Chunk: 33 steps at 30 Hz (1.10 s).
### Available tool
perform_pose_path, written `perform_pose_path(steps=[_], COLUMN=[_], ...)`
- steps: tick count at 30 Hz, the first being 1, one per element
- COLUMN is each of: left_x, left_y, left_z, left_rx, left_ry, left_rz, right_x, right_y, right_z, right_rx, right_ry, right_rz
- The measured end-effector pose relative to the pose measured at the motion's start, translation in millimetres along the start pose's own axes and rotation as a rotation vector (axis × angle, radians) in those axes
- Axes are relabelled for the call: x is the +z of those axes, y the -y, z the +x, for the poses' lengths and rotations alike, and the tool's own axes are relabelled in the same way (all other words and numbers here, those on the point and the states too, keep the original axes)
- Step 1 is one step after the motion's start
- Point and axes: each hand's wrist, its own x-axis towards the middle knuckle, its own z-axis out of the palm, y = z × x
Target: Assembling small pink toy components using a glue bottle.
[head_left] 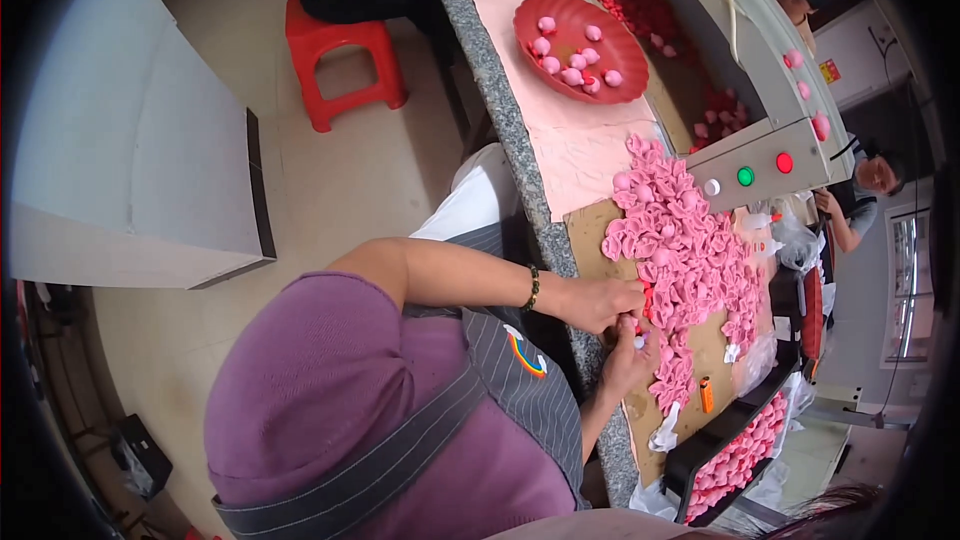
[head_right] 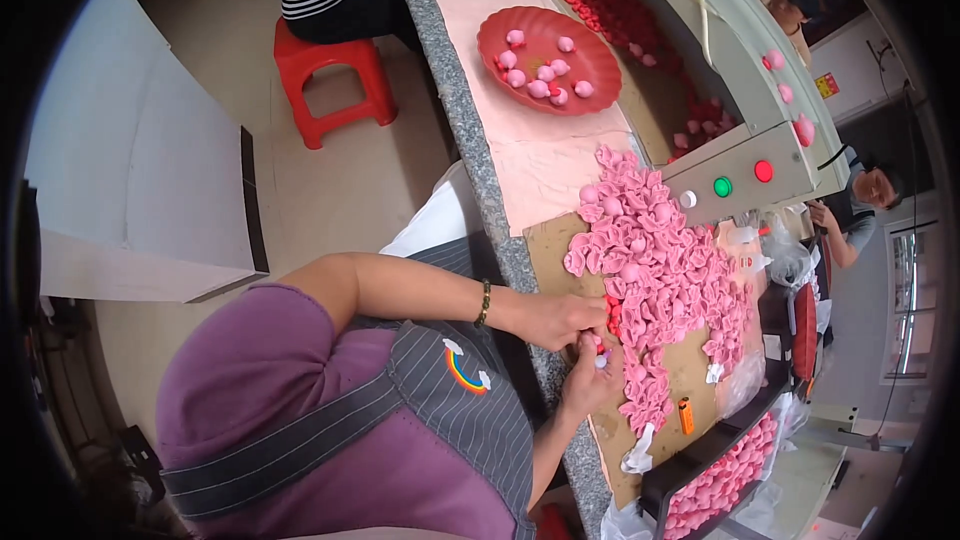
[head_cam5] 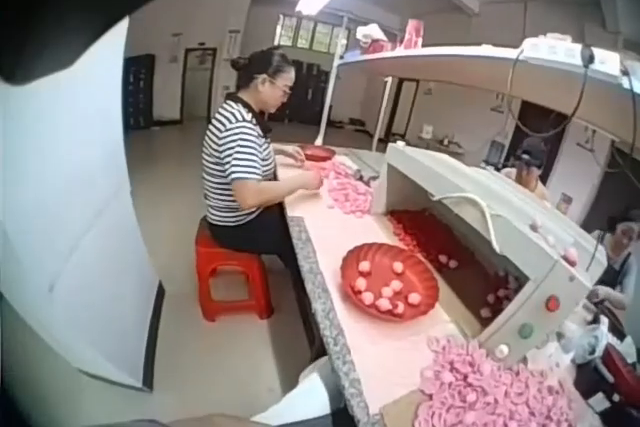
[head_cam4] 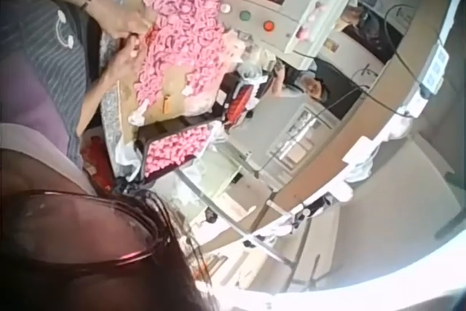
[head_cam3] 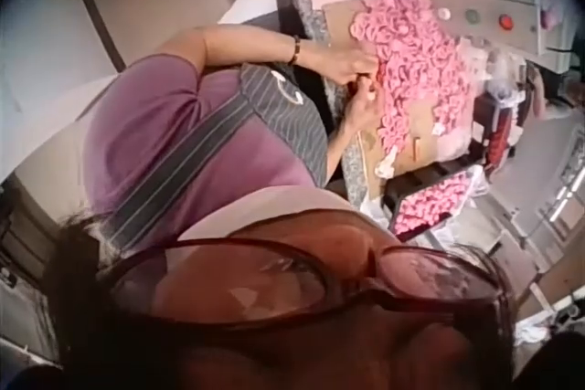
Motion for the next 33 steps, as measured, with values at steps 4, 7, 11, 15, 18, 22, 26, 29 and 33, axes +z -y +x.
perform_pose_path(steps=[4, 7, 11, 15, 18, 22, 26, 29, 33], left_x=[3.4, 4.8, 6.5, -4.0, -16.1, -8.1, -6.3, -8.3, -16.5], left_y=[1.5, 3.3, 8.4, 0.5, -6.4, 3.4, 1.7, -10.4, -13.6], left_z=[1.6, 2.6, 6.5, 15.7, 20.5, 14.1, 10.6, 17.3, 20.3], left_rx=[-0.004, -0.012, -0.012, -0.028, -0.157, -0.117, -0.099, -0.108, -0.198], left_ry=[0.012, 0.007, 0.029, 0.002, -0.022, 0.037, 0.028, -0.141, -0.132], left_rz=[-0.005, -0.012, -0.020, -0.086, -0.167, -0.135, -0.106, -0.073, -0.203], right_x=[-3.0, -2.1, -2.3, 3.1, -3.0, -9.6, -9.5, -6.1, -0.2], right_y=[4.0, 6.9, 3.9, 15.3, 16.5, 18.9, 18.3, 28.3, 18.7], right_z=[-1.8, -0.2, 2.0, 5.5, 13.2, 13.1, 8.3, 4.0, 3.2], right_rx=[0.013, 0.065, 0.045, 0.108, 0.136, 0.178, 0.218, 0.323, 0.444], right_ry=[-0.020, -0.022, -0.048, -0.071, 0.032, 0.114, 0.090, 0.044, 0.012], right_rz=[-0.040, 0.049, 0.022, 0.171, 0.125, 0.067, 0.036, 0.304, 0.579])
